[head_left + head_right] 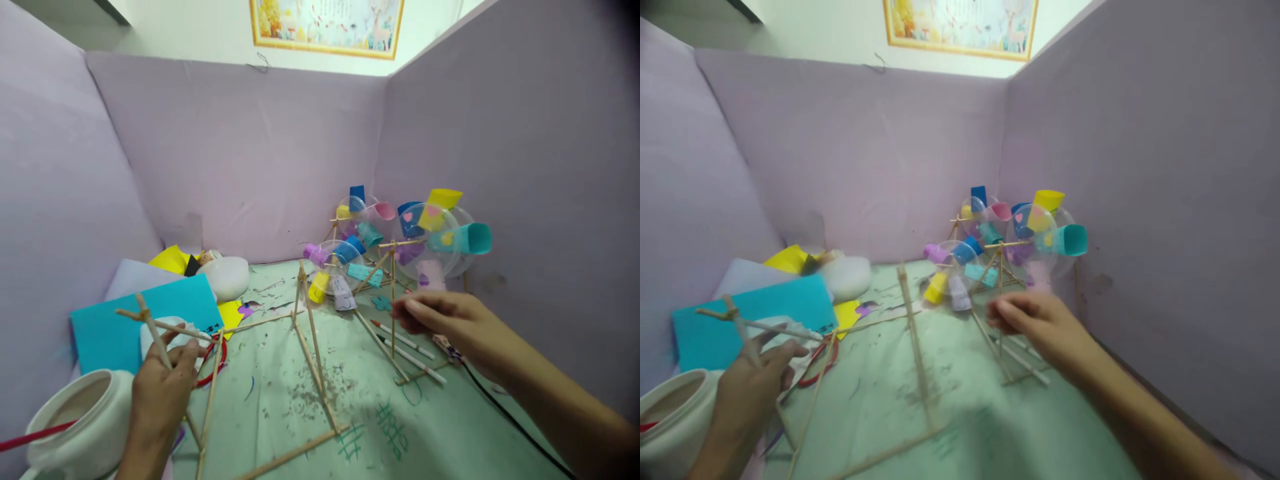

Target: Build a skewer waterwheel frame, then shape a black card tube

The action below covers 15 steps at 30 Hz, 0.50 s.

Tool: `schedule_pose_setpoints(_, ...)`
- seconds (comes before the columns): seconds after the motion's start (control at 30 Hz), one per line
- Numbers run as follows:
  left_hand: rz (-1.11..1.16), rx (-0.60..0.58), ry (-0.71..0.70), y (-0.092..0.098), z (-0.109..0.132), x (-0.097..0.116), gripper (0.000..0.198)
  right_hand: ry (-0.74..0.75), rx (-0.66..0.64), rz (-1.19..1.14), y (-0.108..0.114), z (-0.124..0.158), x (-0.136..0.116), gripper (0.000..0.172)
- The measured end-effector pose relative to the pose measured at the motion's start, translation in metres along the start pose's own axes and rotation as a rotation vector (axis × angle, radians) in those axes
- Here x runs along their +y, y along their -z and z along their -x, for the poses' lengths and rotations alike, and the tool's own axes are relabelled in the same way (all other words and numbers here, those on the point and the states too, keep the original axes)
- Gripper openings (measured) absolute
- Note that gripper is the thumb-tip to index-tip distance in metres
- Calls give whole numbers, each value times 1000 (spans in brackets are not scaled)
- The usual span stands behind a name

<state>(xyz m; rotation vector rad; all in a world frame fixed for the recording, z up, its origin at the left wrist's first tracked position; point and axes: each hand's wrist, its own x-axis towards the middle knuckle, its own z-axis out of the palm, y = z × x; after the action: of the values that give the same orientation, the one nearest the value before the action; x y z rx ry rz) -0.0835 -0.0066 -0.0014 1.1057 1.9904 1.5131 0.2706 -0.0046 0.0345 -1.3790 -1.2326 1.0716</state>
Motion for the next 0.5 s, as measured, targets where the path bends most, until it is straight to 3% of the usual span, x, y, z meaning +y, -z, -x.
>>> schedule_pose_setpoints(0.07,-23,-6,3,1,1,2,42,-105,-61,-331,-32,-23,-18,12)
schedule_pose_setpoints(0.13,-41,-18,15,3,1,3,42,-374,-14,-625,-60,-54,-24,11)
schedule_pose_setpoints(0.17,-38,-24,19,3,0,2,43,-434,-4,-654,-71,-70,-23,15)
schedule_pose_setpoints(0.3,-12,-33,-3,4,-6,-8,44,-507,3,-736,-100,-116,-9,19)
schedule_pose_setpoints(0.4,-18,-40,-28,4,-9,-14,42,-505,13,-801,-110,-129,-2,33)
schedule_pose_setpoints(0.5,-8,-59,-30,3,-10,-15,44,-491,13,-850,-113,-134,-1,33)
